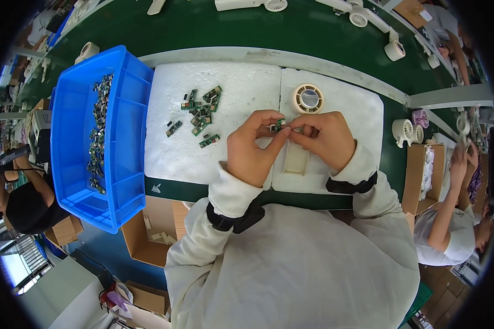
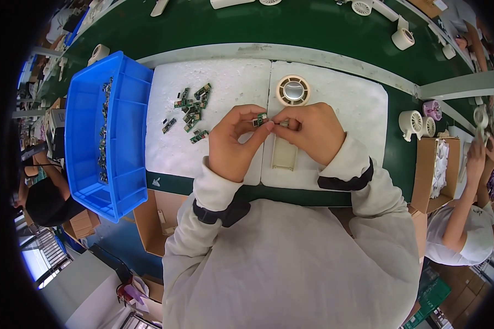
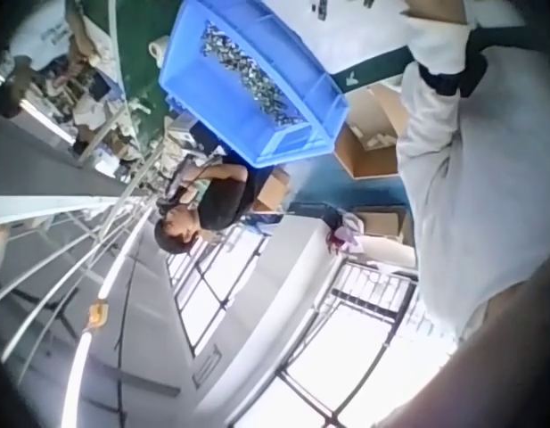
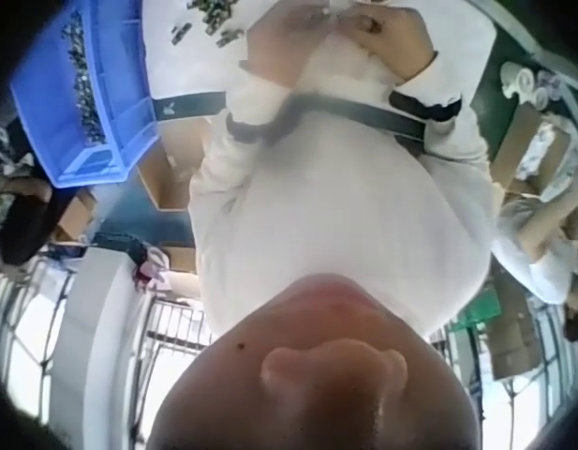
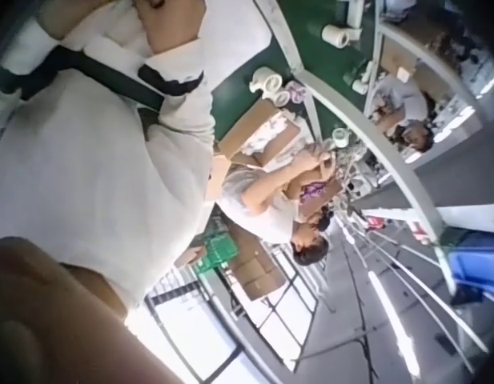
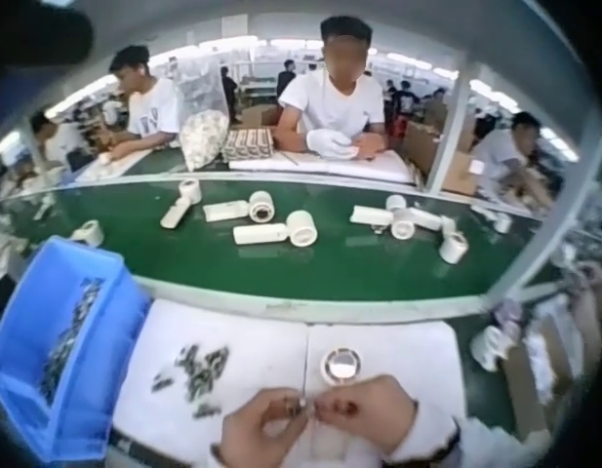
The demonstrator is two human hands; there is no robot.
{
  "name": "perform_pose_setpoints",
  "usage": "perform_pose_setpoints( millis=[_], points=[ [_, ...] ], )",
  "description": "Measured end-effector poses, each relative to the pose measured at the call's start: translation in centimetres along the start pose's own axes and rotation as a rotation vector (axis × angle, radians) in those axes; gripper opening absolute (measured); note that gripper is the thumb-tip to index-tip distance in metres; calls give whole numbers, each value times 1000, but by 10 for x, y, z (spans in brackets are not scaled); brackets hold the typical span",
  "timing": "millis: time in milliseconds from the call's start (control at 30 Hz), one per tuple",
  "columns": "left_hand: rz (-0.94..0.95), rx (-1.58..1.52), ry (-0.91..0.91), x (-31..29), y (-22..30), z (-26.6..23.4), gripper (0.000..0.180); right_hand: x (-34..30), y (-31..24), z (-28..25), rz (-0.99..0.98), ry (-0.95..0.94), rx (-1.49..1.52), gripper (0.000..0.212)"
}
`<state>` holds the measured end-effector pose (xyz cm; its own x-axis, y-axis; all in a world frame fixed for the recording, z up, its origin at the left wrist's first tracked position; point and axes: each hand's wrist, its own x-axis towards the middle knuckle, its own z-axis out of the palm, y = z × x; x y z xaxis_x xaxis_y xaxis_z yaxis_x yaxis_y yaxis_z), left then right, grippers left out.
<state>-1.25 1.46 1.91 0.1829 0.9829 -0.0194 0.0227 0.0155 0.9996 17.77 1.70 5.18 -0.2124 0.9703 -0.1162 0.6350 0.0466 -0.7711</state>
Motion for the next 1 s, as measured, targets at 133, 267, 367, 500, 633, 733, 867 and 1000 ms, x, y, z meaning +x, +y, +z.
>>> perform_pose_setpoints(
  millis=[133, 267, 367, 500, 633, 733, 867, 1000],
  points=[
    [194, 228, -64, 7, 7, 6, 27, 0, 4, -2, -60, 18, -52, 12],
    [330, 293, -73, 5, 4, -2, 28, 0, 6, -3, -120, 0, -52, 11],
    [-5, 113, 25, -1, 3, -14, 28, 0, 7, -3, -156, -22, -9, 12],
    [-86, 83, -38, -7, -2, -16, 31, 0, 17, -7, -313, -43, -67, 13],
    [-21, 78, -13, -10, -4, -14, 33, 1, 21, -5, -340, -61, -92, 16],
    [-16, 67, -40, -12, -2, -13, 34, -1, 14, -9, -264, -87, -69, 16],
    [5, 22, -66, -13, 0, -11, 35, -1, 8, -13, -194, -102, -42, 15],
    [-42, -38, -56, -15, 4, -8, 35, -2, 14, -7, -347, 6, -110, 14]
  ],
)
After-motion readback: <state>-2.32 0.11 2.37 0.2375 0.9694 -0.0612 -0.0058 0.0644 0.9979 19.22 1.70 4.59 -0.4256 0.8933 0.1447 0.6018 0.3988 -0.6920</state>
